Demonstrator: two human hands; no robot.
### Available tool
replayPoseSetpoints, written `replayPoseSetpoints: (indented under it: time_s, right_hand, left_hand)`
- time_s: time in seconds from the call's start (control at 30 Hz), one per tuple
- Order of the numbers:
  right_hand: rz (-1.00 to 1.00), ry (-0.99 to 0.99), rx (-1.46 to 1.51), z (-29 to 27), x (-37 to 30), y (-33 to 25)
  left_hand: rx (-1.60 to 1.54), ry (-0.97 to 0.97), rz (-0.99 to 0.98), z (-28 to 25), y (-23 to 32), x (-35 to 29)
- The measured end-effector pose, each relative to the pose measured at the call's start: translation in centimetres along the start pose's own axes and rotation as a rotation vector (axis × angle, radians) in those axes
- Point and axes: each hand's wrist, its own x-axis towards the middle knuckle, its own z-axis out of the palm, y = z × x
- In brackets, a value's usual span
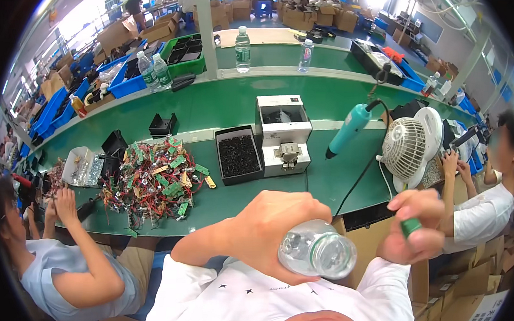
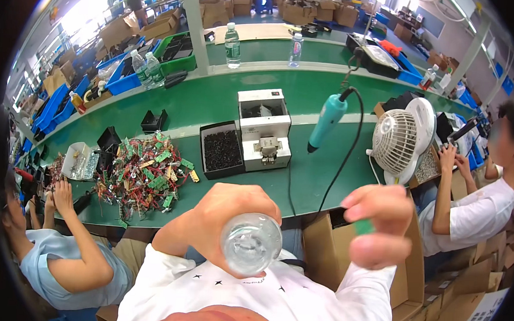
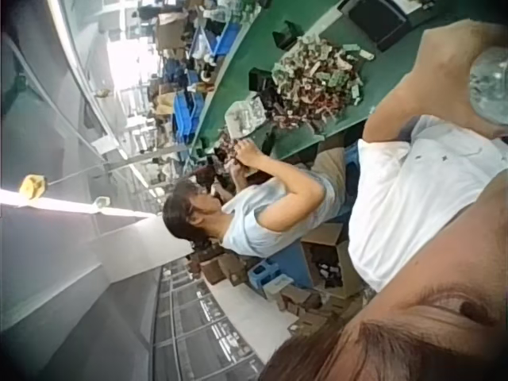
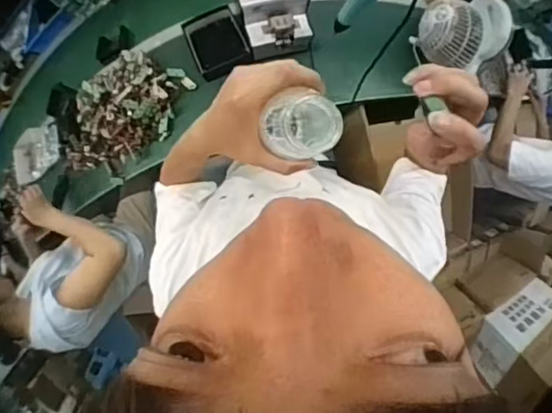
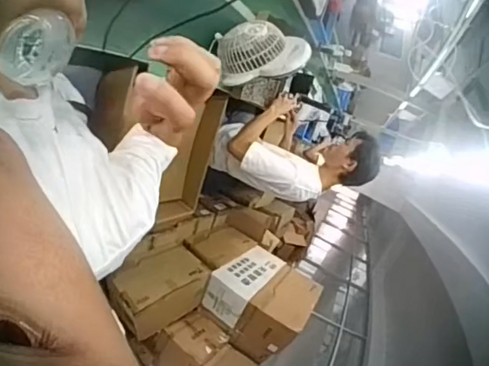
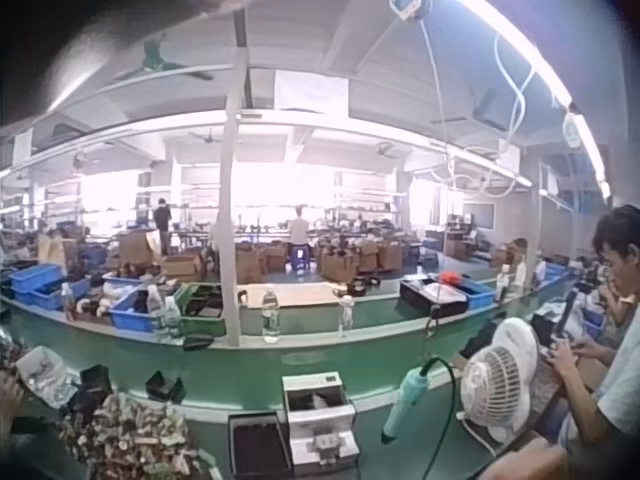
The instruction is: The worker is using an electric screwdriver to fasten components onto a black plastic housing on an assembly line.
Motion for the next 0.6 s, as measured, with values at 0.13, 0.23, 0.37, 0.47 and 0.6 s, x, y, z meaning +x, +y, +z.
replayPoseSetpoints:
  time_s: [0.13,0.23,0.37,0.47,0.6]
  right_hand:
    - [0.23,0.136,0.129,1.1,-4.6,3.8]
    - [0.39,0.04,-0.064,3.3,-10.3,6.2]
    - [0.551,0.05,-0.047,5.6,-15.8,8.3]
    - [0.554,-0.04,-0.269,6.5,-17.5,8.7]
    - [0.933,-0.029,-0.174,7.5,-18.1,7.9]
  left_hand:
    - [0.111,0.318,0.262,0.8,0.7,1.3]
    - [0.242,0.3,0.327,0.2,1.2,2.2]
    - [0.431,0.286,0.432,-0.5,1.1,3.1]
    - [0.605,0.31,0.539,-1.2,1.0,3.3]
    - [0.725,0.51,0.705,-2.0,0.9,5.2]
